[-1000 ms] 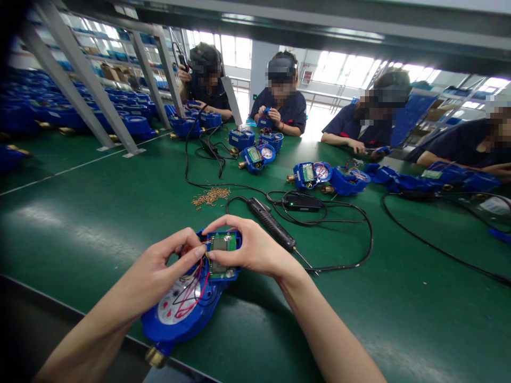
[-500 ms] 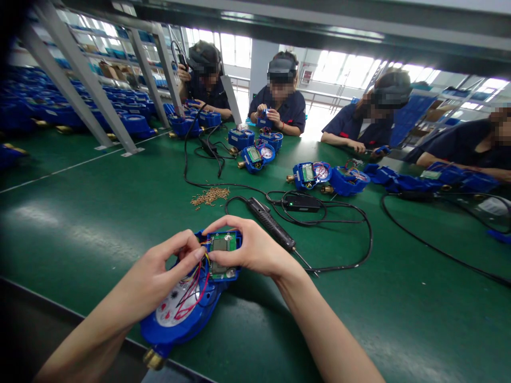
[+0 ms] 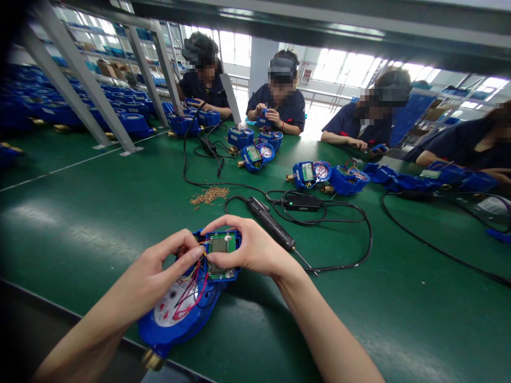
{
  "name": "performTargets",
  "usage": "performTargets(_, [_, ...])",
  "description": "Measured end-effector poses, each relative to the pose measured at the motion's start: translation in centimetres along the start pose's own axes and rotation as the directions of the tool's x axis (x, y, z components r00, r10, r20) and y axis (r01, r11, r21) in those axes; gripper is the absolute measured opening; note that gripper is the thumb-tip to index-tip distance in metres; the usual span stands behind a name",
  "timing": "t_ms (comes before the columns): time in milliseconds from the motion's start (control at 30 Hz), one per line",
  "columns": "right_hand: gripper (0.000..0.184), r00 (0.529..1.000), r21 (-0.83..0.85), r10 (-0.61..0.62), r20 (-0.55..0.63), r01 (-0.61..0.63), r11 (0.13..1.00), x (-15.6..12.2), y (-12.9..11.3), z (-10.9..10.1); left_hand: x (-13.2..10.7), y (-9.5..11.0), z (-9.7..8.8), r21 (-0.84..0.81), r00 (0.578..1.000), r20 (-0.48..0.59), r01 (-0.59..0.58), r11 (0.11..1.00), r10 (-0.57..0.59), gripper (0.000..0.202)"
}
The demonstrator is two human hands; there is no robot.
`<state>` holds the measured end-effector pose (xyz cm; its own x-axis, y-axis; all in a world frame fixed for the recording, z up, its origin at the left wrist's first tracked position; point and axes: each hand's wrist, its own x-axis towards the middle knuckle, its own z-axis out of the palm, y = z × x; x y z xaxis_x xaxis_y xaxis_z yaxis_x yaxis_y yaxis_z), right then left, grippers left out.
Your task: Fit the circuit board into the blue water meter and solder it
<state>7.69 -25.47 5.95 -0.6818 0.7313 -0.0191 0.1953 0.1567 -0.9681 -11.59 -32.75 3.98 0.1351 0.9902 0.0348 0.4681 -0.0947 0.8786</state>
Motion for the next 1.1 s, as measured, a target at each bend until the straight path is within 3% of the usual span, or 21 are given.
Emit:
performTargets(433, [0.035,0.999,0.103,0.038,-0.021,-0.035,0.994,-0.03,0.03,0.47,-0.04,0.40,0.19,0.149,0.997,-0.029,-0.071,0.986,0.076,0.028])
performTargets(733, [0.035,0.999,0.054,0.019,-0.026,-0.018,0.998,-0.07,-0.04,0.41,-0.17,0.53,0.43,0.219,0.993,-0.051,-0.098,0.971,0.111,0.028])
performTargets(900, [0.034,0.999,0.054,0.018,-0.028,-0.016,0.998,-0.07,0.07,0.44,-0.12,0.29,0.53,0.213,0.993,-0.044,-0.098,0.972,0.109,0.029])
performTargets(1100, [0.033,0.998,0.037,0.012,-0.066,-0.010,0.999,-0.02,0.27,0.71,-0.08,-0.20,-0.07,0.089,0.999,0.030,-0.036,0.995,0.033,0.029])
